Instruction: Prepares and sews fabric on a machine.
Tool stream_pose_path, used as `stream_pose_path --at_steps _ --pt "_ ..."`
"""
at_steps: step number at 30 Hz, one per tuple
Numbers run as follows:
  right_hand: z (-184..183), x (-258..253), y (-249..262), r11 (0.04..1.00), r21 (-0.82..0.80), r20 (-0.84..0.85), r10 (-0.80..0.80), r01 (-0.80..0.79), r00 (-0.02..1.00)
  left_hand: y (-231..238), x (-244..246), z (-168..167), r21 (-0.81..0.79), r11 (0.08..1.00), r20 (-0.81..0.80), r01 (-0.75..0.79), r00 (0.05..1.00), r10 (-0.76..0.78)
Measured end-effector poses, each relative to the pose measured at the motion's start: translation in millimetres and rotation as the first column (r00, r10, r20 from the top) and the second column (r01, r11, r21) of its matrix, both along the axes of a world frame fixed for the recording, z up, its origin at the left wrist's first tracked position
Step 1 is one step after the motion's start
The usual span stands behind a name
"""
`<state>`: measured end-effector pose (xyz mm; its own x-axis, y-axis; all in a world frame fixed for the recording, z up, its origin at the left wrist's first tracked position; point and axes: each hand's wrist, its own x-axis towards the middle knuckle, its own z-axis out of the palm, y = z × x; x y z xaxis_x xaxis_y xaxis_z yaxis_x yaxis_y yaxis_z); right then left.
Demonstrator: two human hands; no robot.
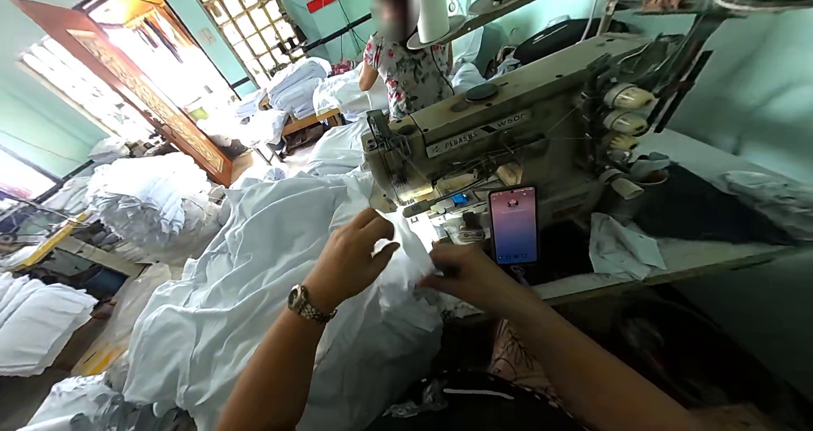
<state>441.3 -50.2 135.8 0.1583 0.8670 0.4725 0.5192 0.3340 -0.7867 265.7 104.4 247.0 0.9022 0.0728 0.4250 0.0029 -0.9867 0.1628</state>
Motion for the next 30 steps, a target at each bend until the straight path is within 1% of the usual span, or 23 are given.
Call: stream_pose_path --at_steps 1,3,5,7,9,10,11,12,14,15,16,18,20,21,22,24,25,26,27,29,30 --pt "3 -5 -10 0.997 0.062 0.023 0.050 -0.051 0.999 0 3 1 -0.081 0.995 -0.100 0.064 0.992 -0.072" --pt "6 -9 -19 0.991 0.098 0.075 0.082 -0.090 0.994 0 13 -2 -0.179 0.970 -0.297 0.163 0.931 -0.212" --pt "5 -2 -11 0.991 0.072 0.065 0.112 -0.117 0.992 3 23 0 -0.179 0.960 -0.422 0.215 0.865 -0.272" --pt "2 8 4 0.998 -0.005 0.039 0.067 -0.067 0.997 9 28 19 -0.133 0.964 -0.487 0.229 0.832 -0.265" --pt "-10 15 19 0.994 -0.101 -0.029 -0.041 0.038 0.999 14 25 39 -0.142 0.964 -0.471 0.225 0.842 -0.265" --pt "-16 15 21 0.990 -0.124 -0.075 -0.074 0.065 0.994 17 23 45 -0.131 0.969 -0.446 0.209 0.861 -0.246" --pt "-20 14 22 0.991 -0.117 -0.107 -0.082 0.070 0.991 17 21 48 -0.084 0.981 -0.431 0.173 0.882 -0.192" --pt "-21 13 21 0.994 -0.095 -0.120 -0.068 0.057 0.990 14 20 51 0.008 0.995 -0.434 0.101 0.897 -0.087" --pt "-30 11 20 0.998 -0.063 -0.129 -0.029 0.021 0.991 0 21 43 0.186 0.981 -0.458 -0.051 0.879 0.132" --pt "-38 11 21 0.997 -0.071 -0.138 -0.018 0.008 0.990 -6 23 33 0.237 0.968 -0.478 -0.077 0.859 0.185" --pt "-47 12 22 0.997 -0.082 -0.148 -0.008 -0.004 0.989 -9 24 23 0.247 0.966 -0.514 -0.074 0.836 0.195" --pt "-57 15 24 0.999 -0.049 -0.168 0.006 -0.015 0.986 -11 28 12 0.160 0.986 -0.623 -0.048 0.770 0.139" --pt "-57 16 24 0.999 -0.005 -0.183 0.031 -0.032 0.983 -14 30 12 0.039 0.998 -0.708 -0.040 0.704 0.056" --pt "-56 16 24 0.999 0.008 -0.187 0.033 -0.032 0.982 -16 31 13 0.018 0.999 -0.715 -0.038 0.698 0.040" --pt "-57 16 24 1.000 0.016 -0.193 0.027 -0.024 0.981 -17 31 13 0.039 0.998 -0.697 -0.048 0.714 0.062" --pt "-57 15 26 1.000 0.010 -0.204 0.021 -0.019 0.979 -15 32 7 0.196 0.975 -0.593 -0.102 0.780 0.201" --pt "-58 15 28 0.999 0.018 -0.202 0.030 -0.027 0.979 -13 32 4 0.288 0.950 -0.544 -0.124 0.795 0.269" --pt "-58 16 29 0.999 0.034 -0.200 0.042 -0.036 0.979 -13 33 5 0.328 0.936 -0.533 -0.127 0.793 0.295" --pt "-58 16 29 0.998 0.049 -0.200 0.049 -0.040 0.979 -16 33 8 0.311 0.944 -0.557 -0.106 0.785 0.272" --pt "-59 16 28 0.997 0.059 -0.213 0.055 -0.043 0.976 -23 32 14 0.199 0.979 -0.634 -0.054 0.755 0.170" --pt "-59 15 27 0.998 0.052 -0.218 0.054 -0.044 0.974 -25 32 14 0.187 0.981 -0.643 -0.048 0.749 0.159"
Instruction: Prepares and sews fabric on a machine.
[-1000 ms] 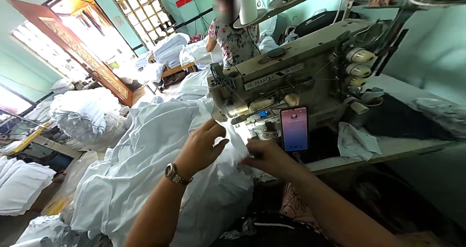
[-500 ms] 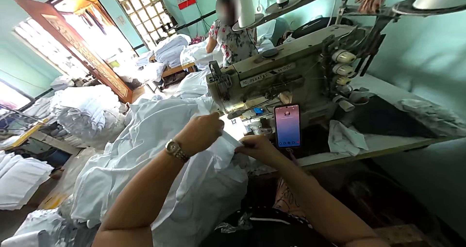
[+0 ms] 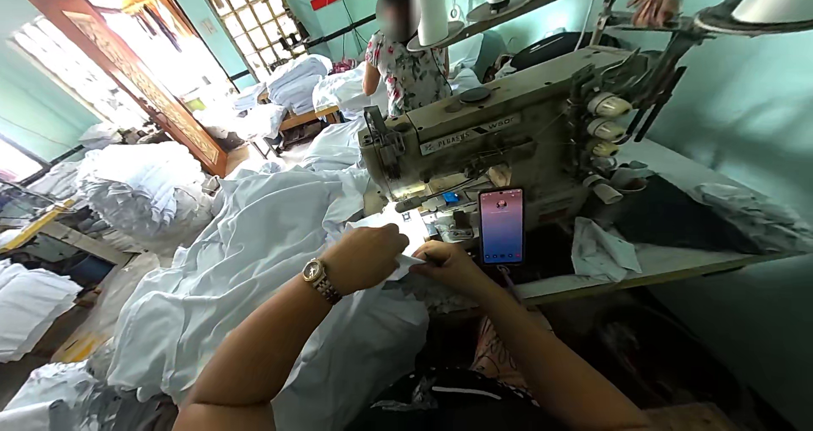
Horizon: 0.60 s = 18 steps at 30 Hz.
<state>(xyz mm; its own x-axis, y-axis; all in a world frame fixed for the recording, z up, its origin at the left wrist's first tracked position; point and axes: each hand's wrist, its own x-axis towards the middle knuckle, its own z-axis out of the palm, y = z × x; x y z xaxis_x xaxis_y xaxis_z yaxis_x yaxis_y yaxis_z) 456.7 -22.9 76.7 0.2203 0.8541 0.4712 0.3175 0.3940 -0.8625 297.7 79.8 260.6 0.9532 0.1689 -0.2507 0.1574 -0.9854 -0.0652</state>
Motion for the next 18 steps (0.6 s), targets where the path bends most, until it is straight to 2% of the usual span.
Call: stream_pose_path --at_steps 3,7,9,11,14,18 --pt "1 -2 1 1.000 -0.005 0.018 -0.008 0.008 1.000 -3 -3 -6 0.078 0.996 0.001 -0.046 0.999 0.046" --pt "4 -2 0 0.999 -0.031 0.021 -0.023 0.024 1.000 -16 -3 0 0.023 0.999 -0.014 -0.040 0.999 0.041" --pt "7 -4 -1 0.998 -0.056 0.024 -0.042 0.043 0.999 -11 -2 -6 0.132 0.988 0.069 -0.083 0.995 0.074" --pt "7 -5 0 0.998 -0.048 0.030 -0.049 0.051 0.998 -10 -2 -7 0.191 0.979 0.056 -0.071 0.997 0.062" --pt "5 -4 -2 0.998 -0.048 0.016 -0.044 0.045 0.999 -15 -2 -2 0.068 0.998 0.004 -0.003 1.000 0.003" --pt "8 -5 -1 0.997 -0.062 0.011 -0.040 0.040 0.999 -13 -3 -4 0.115 0.990 0.011 -0.080 0.997 0.079"
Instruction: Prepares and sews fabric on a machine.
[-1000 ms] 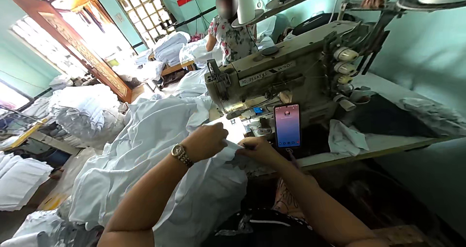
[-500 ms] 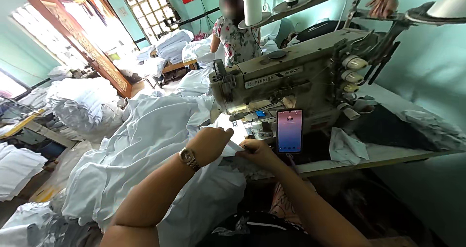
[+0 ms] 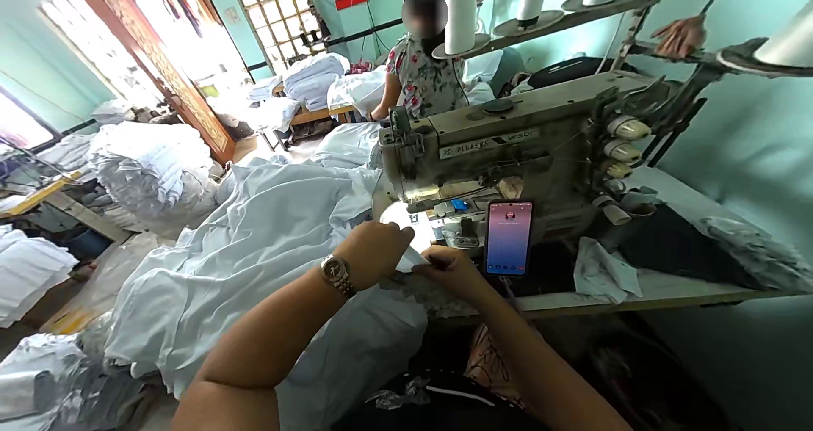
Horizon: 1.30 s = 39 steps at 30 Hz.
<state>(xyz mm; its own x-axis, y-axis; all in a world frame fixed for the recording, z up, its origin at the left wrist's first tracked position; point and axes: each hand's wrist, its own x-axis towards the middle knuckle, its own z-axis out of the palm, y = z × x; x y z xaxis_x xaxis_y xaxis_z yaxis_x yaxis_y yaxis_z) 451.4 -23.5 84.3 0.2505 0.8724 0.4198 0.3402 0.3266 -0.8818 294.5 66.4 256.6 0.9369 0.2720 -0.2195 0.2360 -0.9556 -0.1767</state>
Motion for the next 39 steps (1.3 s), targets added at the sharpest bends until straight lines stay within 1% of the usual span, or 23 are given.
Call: stream_pose_path --at_steps 2,4,6,7,8,11,14,16,18,20,24,27,29,32,34,37,39 --pt "-2 1 0 1.000 0.030 0.001 0.006 -0.006 1.000 -5 -1 3 -0.070 0.996 -0.033 0.052 0.998 -0.055" --pt "-4 1 0 0.999 0.031 0.004 0.010 -0.011 1.000 -6 -1 3 -0.088 0.995 -0.026 0.055 0.998 -0.058" --pt "-2 -2 0 1.000 0.013 -0.003 0.007 -0.007 1.000 -2 0 0 -0.003 1.000 0.005 0.013 1.000 -0.013" --pt "-1 -2 0 1.000 0.012 -0.008 0.008 -0.008 1.000 -2 1 0 0.039 0.999 -0.004 0.003 1.000 -0.003" --pt "0 -1 0 1.000 0.013 -0.010 0.009 -0.009 1.000 -4 2 1 0.042 0.999 -0.020 0.017 1.000 -0.016" --pt "0 0 0 1.000 0.005 -0.013 0.008 -0.008 1.000 -3 2 2 -0.086 0.996 -0.046 0.029 0.998 -0.033" --pt "0 -1 1 1.000 0.001 -0.005 0.000 0.000 1.000 3 0 -6 -0.059 0.998 0.013 0.008 1.000 -0.008" --pt "0 2 1 1.000 0.018 -0.007 0.001 -0.001 1.000 -2 0 -5 -0.090 0.995 0.007 0.033 0.999 -0.033" --pt "1 1 -1 1.000 0.006 -0.002 -0.002 0.002 1.000 -1 1 -8 -0.111 0.994 0.032 0.022 0.999 -0.019" --pt "1 0 -1 1.000 -0.006 -0.004 0.000 0.000 1.000 7 0 -15 -0.057 0.998 0.104 0.023 0.994 -0.017" --pt "1 1 -4 1.000 0.028 -0.004 -0.001 0.001 1.000 8 -4 -18 -0.107 0.982 0.222 0.158 0.966 -0.132" --pt "-2 -3 -12 0.999 0.046 0.031 -0.027 0.025 0.999 19 -9 -34 -0.048 0.989 0.350 0.139 0.930 -0.114" --pt "-4 -5 -18 0.996 0.061 0.074 -0.070 0.065 0.995 23 -9 -43 -0.047 0.992 0.397 0.115 0.914 -0.087" --pt "-7 -9 -22 0.983 0.098 0.172 -0.171 0.156 0.970 35 -8 -63 -0.078 0.994 0.398 0.075 0.917 -0.038" --pt "-5 -10 -20 0.969 0.131 0.224 -0.237 0.212 0.945 50 -4 -75 -0.092 0.988 0.408 0.121 0.910 -0.074" --pt "0 -8 -14 0.953 0.121 0.319 -0.301 0.276 0.899 63 3 -83 -0.107 0.980 0.433 0.169 0.895 -0.107" --pt "1 -6 -11 0.950 0.097 0.376 -0.312 0.298 0.873 66 5 -88 -0.067 0.984 0.438 0.166 0.891 -0.121"
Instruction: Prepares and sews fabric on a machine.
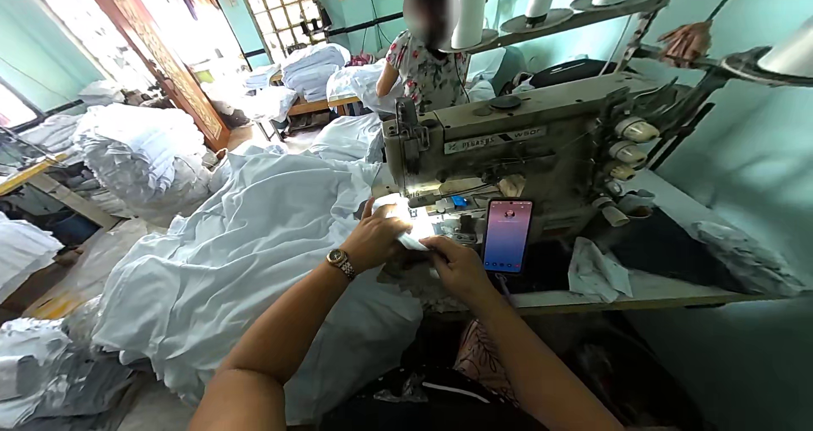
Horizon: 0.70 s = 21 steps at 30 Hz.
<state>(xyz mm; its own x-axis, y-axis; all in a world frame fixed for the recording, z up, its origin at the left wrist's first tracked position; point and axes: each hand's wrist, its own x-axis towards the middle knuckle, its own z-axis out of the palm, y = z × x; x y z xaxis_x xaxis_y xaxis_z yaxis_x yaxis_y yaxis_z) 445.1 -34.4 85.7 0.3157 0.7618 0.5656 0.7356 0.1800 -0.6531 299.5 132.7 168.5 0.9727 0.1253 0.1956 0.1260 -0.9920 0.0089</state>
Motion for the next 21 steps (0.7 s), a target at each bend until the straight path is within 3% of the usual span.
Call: stream_pose_path --at_steps 13,18,21 --pt "6 3 22 0.989 -0.054 0.219 -0.125 0.140 0.968 12 22 5 0.112 0.985 -0.103 -0.132 0.984 0.143" --pt "-18 -6 9 0.977 0.205 0.193 -0.096 0.055 0.977 12 24 -4 0.112 0.979 -0.097 -0.168 0.979 0.179" --pt "-39 -19 -1 0.984 0.179 0.106 -0.024 0.005 0.994 13 23 -8 0.037 0.984 -0.074 -0.173 0.982 0.175"
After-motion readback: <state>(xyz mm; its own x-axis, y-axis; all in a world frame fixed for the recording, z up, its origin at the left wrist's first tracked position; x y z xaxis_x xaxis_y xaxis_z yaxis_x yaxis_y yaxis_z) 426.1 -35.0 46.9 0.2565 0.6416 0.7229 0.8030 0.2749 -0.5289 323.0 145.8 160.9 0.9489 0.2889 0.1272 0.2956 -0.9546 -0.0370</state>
